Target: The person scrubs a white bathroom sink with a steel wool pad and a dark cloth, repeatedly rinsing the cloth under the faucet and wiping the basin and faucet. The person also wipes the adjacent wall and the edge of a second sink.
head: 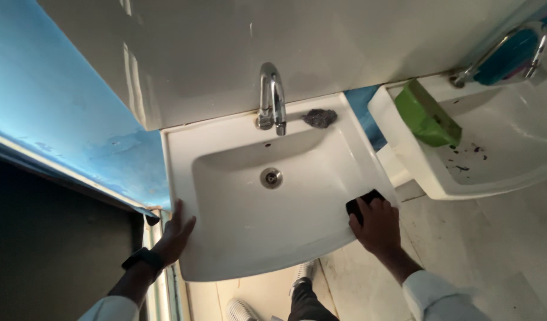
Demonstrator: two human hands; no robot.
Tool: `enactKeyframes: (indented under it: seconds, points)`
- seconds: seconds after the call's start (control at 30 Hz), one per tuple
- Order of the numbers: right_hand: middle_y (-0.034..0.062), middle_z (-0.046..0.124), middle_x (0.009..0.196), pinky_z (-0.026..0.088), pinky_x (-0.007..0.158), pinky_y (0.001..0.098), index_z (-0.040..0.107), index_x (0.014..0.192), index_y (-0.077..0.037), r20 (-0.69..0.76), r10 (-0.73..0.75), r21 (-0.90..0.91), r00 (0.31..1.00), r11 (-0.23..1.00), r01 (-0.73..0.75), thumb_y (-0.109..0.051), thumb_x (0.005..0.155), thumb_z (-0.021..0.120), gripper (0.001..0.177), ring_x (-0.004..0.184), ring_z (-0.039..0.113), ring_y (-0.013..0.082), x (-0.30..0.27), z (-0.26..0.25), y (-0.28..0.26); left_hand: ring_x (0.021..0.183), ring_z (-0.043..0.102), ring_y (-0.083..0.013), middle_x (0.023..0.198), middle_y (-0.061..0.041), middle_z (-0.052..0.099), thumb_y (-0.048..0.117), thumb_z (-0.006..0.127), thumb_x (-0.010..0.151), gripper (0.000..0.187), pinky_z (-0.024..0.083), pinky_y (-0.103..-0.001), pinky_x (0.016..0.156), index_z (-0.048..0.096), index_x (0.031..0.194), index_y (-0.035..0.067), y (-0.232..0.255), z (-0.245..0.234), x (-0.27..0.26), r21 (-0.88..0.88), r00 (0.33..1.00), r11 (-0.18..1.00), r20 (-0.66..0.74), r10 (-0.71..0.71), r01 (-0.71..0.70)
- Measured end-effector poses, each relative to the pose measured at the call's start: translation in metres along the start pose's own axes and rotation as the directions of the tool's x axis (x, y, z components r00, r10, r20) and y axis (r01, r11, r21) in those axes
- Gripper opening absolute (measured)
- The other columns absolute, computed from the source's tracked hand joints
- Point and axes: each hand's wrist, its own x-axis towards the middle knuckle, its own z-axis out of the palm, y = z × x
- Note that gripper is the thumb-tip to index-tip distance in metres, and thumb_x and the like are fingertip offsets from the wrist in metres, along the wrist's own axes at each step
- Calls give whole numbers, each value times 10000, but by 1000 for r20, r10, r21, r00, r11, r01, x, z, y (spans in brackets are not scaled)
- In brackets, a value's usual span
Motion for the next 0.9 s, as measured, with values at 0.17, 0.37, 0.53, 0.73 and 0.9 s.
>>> enactKeyframes:
  seconds: [0.17,0.37,0.53,0.73,0.9]
  points:
    - [169,582,879,434,716,562,634,1263,-68,-56,-42,209,998,976,52,-318,781,691,545,846,564,377,-21,1,-90,1583,106,-359,1708,-215,69,564,451,965,955,180,-423,1237,-64,1624,102,-2,1,-1,-33,1000,999,16,-7,7]
    - [184,612,842,474,642,522,640,1229,-45,-287,-302,557,909,720,415,-222,732,720,533,766,595,381,-43,-18,-283,1513,283,-452,1604,-364,248,569,440,1002,942,266,-441,1225,-52,1629,67,-8,1,3,96,998,993,16,64,-65]
    - [104,600,779,492,636,493,689,1260,-133,-197,-439,504,876,721,475,-239,839,706,434,726,622,322,-39,-24,-266,1395,437,-503,1524,-394,344,557,437,980,970,387,-482,1159,-130,1629,112,8,-9,6,231,998,973,57,-21,8]
    - [106,604,810,453,687,530,744,1192,-210,50,-211,324,976,928,183,-285,738,733,461,791,594,337,-55,6,-124,1361,492,-496,1517,-378,355,560,451,965,979,427,-493,1140,-143,1633,161,26,-8,-16,253,990,962,62,-125,105]
    - [200,573,1161,394,964,579,710,1193,-147,-160,134,17,978,991,-133,-327,832,678,405,1158,525,404,-44,15,-12,1313,516,-521,1468,-392,384,571,472,956,1011,452,-509,1112,-134,1636,132,34,-5,-20,314,997,948,45,-59,42]
